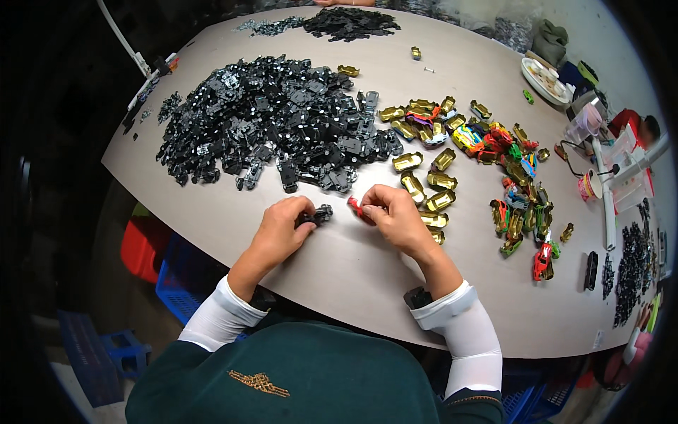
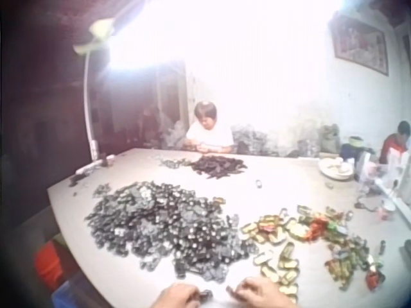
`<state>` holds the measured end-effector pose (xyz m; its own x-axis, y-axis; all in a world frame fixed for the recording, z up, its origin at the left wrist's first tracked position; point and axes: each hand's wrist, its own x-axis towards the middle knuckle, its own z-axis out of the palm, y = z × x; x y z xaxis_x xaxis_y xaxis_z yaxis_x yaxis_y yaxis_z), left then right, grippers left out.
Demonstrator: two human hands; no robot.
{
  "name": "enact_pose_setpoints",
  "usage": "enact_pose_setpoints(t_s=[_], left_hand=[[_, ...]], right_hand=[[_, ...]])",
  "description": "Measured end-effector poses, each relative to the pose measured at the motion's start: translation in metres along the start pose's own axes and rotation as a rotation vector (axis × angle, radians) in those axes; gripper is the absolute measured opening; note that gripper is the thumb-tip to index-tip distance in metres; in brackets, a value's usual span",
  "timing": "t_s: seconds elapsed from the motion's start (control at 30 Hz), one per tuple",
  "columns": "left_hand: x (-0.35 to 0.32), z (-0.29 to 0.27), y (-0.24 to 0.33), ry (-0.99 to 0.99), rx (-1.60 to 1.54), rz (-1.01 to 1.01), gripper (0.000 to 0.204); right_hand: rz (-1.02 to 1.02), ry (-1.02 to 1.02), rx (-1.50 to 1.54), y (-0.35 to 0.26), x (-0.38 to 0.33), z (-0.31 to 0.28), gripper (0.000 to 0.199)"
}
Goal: The person assembles small toy cars by hand at a table. They pick up a black chassis and a colored body, fit the body onto the chassis, and place the completed car on the table. This process is repeated with different colored bodies throughout the clip.
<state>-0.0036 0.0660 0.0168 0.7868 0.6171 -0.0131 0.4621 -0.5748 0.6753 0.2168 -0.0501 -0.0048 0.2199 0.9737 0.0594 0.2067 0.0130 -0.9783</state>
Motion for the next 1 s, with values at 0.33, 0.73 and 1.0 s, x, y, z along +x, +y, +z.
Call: enact_pose_setpoints(t_s=[0.33,0.73,1.0], left_hand=[[-0.021,0.014,0.015,-0.209,-1.207,-0.14,0.055],[-0.026,0.015,0.012,-0.021,-1.284,-0.194,0.052],[-0.024,0.024,0.006,0.043,-1.029,-0.243,0.034]], right_hand=[[0.219,-0.069,0.345,-0.034,-0.013,0.03,0.028],[0.2,-0.029,0.354,-0.038,-0.014,0.025,0.053],[0.188,-0.155,0.351,-0.043,-0.014,0.032,0.032]])
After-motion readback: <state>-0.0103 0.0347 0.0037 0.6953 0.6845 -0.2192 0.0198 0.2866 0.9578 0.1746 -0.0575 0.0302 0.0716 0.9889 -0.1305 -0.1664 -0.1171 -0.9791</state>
